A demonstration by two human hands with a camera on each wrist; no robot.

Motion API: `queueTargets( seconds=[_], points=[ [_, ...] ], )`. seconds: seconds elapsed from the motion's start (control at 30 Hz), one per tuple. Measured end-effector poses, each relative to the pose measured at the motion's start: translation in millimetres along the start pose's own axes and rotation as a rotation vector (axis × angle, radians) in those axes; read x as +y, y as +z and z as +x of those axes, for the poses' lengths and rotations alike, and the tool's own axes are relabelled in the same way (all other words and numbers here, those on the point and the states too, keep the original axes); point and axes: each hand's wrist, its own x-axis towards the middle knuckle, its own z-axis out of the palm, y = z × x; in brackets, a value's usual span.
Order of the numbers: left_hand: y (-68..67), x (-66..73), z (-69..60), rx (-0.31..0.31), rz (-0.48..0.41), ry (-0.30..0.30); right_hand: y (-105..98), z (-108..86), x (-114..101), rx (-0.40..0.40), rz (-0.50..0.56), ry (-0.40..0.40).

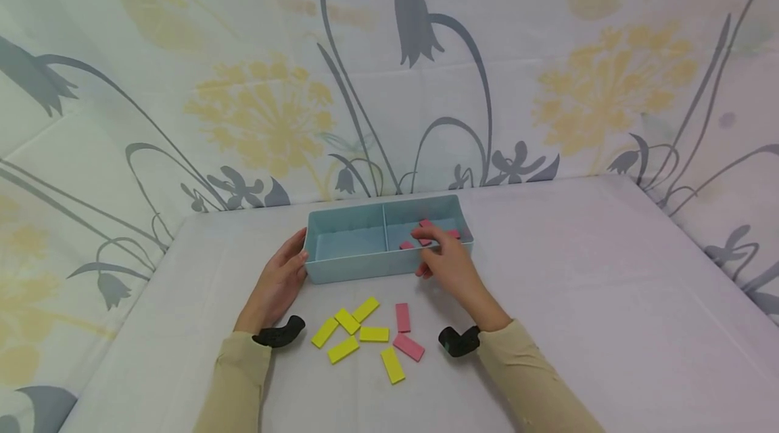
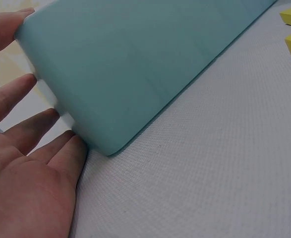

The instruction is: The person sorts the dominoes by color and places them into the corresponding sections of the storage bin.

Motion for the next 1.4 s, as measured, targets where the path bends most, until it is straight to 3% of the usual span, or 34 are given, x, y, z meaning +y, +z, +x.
queueTargets(
  seconds=[0.3, 1.0, 1.13, 1.4],
  points=[
    [-0.7, 1.3, 0.2, -0.014, -0.010, 0.017, -3, 0.4, -3, -0.017, -0.002, 0.031],
    [-0.7, 0.5, 1.7, -0.003, 0.001, 0.008, -11, 0.6, -3, -0.069, 0.057, -0.086],
    [-0.8, 0.1, 1.8, -0.006, -0.004, 0.008, -11, 0.7, -2, -0.113, 0.040, -0.111],
    [0.3, 0.1, -0.2, -0.006, -0.001, 0.004, -11, 1.5, 4, -0.280, -0.045, -0.138]
  ],
)
